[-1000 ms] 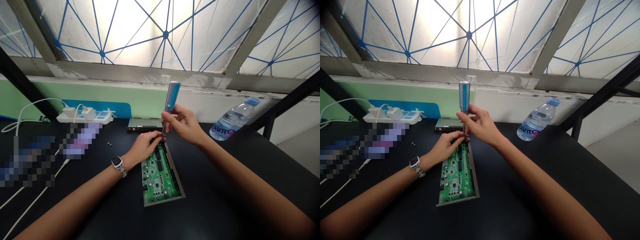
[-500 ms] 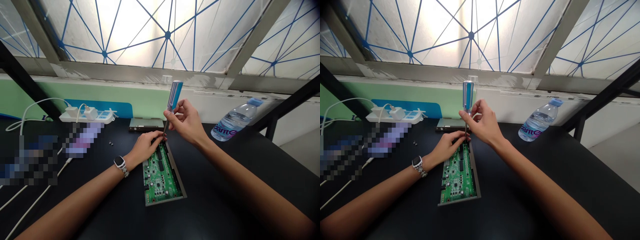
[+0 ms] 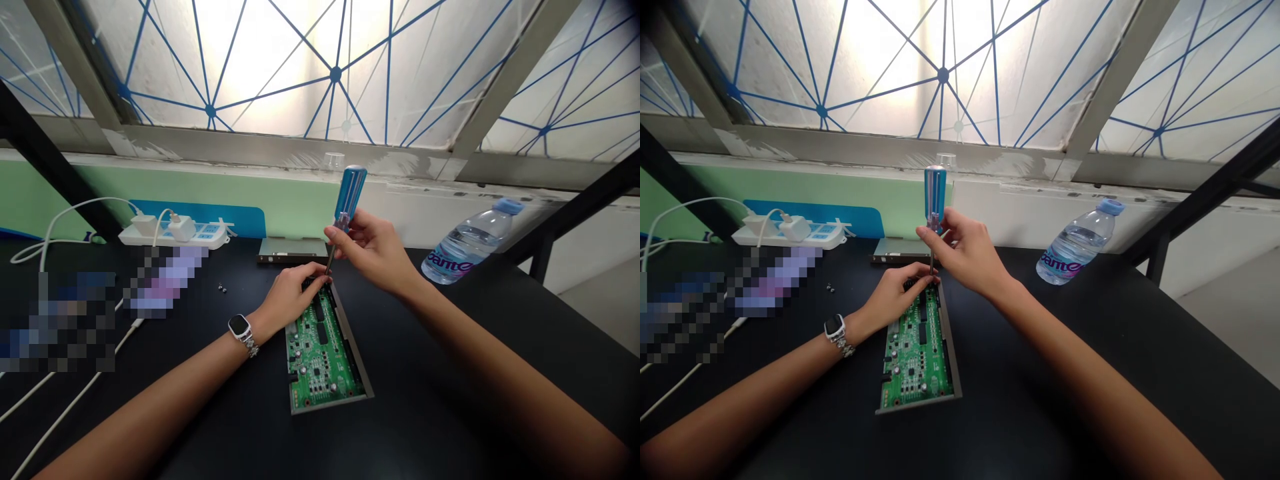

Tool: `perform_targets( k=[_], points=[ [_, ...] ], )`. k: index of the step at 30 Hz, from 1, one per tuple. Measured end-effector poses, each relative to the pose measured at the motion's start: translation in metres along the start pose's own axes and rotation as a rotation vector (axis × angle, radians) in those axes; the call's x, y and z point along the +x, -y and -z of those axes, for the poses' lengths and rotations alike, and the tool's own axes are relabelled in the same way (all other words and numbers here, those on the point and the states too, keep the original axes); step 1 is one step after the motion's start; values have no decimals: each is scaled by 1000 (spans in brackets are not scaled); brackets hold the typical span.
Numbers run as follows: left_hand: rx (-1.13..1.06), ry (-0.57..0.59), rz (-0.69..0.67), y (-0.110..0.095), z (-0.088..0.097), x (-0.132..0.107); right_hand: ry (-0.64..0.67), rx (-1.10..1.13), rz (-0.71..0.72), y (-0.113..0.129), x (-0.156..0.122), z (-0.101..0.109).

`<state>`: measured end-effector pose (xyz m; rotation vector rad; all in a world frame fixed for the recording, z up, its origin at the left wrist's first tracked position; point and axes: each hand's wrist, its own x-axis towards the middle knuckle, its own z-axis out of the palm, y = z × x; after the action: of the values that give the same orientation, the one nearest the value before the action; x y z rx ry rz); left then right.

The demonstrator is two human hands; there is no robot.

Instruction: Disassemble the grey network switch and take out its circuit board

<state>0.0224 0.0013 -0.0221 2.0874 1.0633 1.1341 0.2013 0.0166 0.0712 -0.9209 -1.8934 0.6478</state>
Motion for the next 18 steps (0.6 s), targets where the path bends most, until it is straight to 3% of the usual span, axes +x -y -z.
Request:
perform_targets(
  k=[5,12,18],
  points=[
    [20,4,-42,2,0,1,171,197,-98,3,2,7],
    [6,-19,-18,1,-1,2,224,123,-175,-7,-2,6],
    [-26,-51,-17,-4,0,3,290,246,-339,-13,-1,6]
  ],
)
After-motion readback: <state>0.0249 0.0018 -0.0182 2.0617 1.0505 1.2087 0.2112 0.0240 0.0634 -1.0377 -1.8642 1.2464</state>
